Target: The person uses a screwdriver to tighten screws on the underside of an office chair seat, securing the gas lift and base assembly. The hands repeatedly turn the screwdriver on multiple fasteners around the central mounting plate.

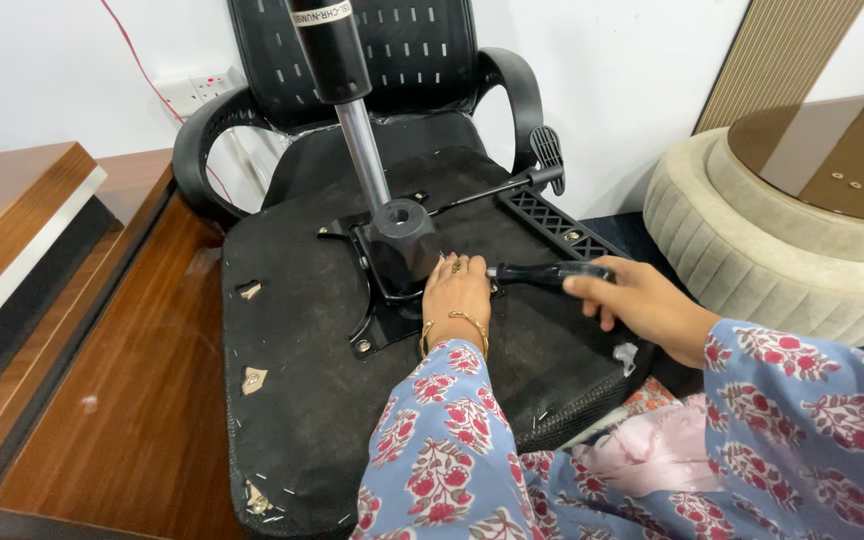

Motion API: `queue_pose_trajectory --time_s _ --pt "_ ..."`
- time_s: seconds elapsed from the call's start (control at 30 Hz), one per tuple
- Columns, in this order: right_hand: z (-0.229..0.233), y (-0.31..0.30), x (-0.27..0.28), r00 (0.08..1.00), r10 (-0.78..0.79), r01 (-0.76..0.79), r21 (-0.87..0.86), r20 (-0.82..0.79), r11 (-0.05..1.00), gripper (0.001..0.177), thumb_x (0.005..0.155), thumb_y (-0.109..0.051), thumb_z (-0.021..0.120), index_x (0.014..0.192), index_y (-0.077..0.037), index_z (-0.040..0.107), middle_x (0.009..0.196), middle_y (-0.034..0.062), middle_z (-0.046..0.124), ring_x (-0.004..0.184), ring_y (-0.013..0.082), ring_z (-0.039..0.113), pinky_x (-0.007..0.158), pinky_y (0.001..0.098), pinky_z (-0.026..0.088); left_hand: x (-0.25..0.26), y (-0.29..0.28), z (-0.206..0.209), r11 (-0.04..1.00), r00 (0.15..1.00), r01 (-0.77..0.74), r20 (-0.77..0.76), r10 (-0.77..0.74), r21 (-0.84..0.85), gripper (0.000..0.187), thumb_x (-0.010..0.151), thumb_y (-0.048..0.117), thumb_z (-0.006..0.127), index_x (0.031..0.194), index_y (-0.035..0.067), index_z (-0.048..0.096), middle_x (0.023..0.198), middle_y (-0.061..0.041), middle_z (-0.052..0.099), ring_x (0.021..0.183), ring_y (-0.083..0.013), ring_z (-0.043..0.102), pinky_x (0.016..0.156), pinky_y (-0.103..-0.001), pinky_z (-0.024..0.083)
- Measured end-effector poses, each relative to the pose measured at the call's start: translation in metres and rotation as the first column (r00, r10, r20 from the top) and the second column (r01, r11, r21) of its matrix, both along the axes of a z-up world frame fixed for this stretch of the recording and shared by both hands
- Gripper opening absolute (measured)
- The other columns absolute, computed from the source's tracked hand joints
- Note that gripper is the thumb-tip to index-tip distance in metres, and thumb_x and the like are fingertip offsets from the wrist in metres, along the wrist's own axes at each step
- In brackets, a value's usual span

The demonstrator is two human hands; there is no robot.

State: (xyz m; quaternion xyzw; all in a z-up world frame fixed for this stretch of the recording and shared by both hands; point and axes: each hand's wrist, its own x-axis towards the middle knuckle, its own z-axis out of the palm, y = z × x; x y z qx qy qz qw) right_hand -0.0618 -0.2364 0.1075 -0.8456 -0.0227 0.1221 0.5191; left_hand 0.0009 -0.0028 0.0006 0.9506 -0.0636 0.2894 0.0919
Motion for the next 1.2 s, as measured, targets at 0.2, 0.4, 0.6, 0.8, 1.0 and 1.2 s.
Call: queue_pose_trajectory --time_s 0.2,0.4,0.6,0.8,1.0,1.2 --pt "0.008 -0.003 -0.001 0.984 -0.172 0.155 0.239 0.051 0.959 0.032 0.093 -0.033 0.070 0.093 -0.002 0.066 0.080 0.0030 0.061 0.070 0.0114 0.055 0.067 0.0281 0.047 -0.006 0.002 0.011 1.000 0.995 0.026 -0.095 -0.026 -0.007 0.025 0.100 0.033 0.058 0.104 0.010 0.064 0.116 -0.011 0.072 0.130 -0.0277 0.058 0.116 -0.041 0.037" --pt "0.023 -0.018 -0.005 0.958 -0.283 0.232 0.459 0.044 0.857 0.026 0.094 -0.030 0.067 0.103 -0.005 0.064 0.089 0.0045 0.065 0.071 0.0138 0.060 0.075 0.0320 0.056 -0.014 0.005 0.021 0.997 0.987 0.081 -0.141 -0.081 -0.006 0.029 0.098 0.036 0.059 0.106 0.009 0.066 0.118 -0.012 0.071 0.130 -0.0301 0.055 0.116 -0.043 0.034" --pt "0.034 -0.014 -0.024 0.965 -0.233 0.149 0.480 0.120 0.864 0.023 0.093 -0.021 0.065 0.104 -0.002 0.062 0.094 0.0090 0.068 0.080 0.0162 0.068 0.079 0.0336 0.060 -0.038 0.009 0.036 0.980 0.984 0.165 -0.042 -0.171 -0.114 0.023 0.095 0.032 0.061 0.102 0.012 0.070 0.113 -0.008 0.073 0.119 -0.0285 0.062 0.107 -0.043 0.042" --pt "0.049 0.013 -0.043 0.957 -0.173 0.047 0.465 0.233 0.884 0.027 0.090 -0.016 0.066 0.111 0.000 0.066 0.095 0.0073 0.069 0.085 0.0156 0.070 0.082 0.0299 0.059 -0.089 0.027 0.056 0.971 0.996 0.014 -0.079 -0.033 -0.237 0.017 0.096 0.030 0.063 0.100 0.016 0.072 0.103 -0.003 0.074 0.104 -0.0254 0.068 0.084 -0.042 0.054" --pt "0.064 0.040 -0.059 0.902 -0.157 0.021 0.323 0.401 0.946 0.025 0.090 -0.016 0.071 0.109 0.000 0.071 0.090 0.0073 0.072 0.081 0.0128 0.066 0.077 0.0277 0.054 -0.108 0.043 0.085 0.944 0.998 -0.057 -0.038 0.047 -0.325 0.017 0.091 0.032 0.068 0.098 0.018 0.074 0.095 -0.003 0.075 0.099 -0.0264 0.068 0.079 -0.044 0.055" --pt "0.067 0.044 -0.055 0.849 -0.230 -0.015 0.457 0.475 0.889 0.024 0.088 -0.010 0.071 0.110 0.000 0.070 0.095 0.0030 0.071 0.083 0.0086 0.067 0.076 0.0246 0.057 -0.112 0.030 0.091 0.907 0.993 -0.077 0.050 0.107 -0.414 0.016 0.090 0.032 0.071 0.094 0.018 0.076 0.093 -0.004 0.075 0.094 -0.0271 0.069 0.077 -0.044 0.056"
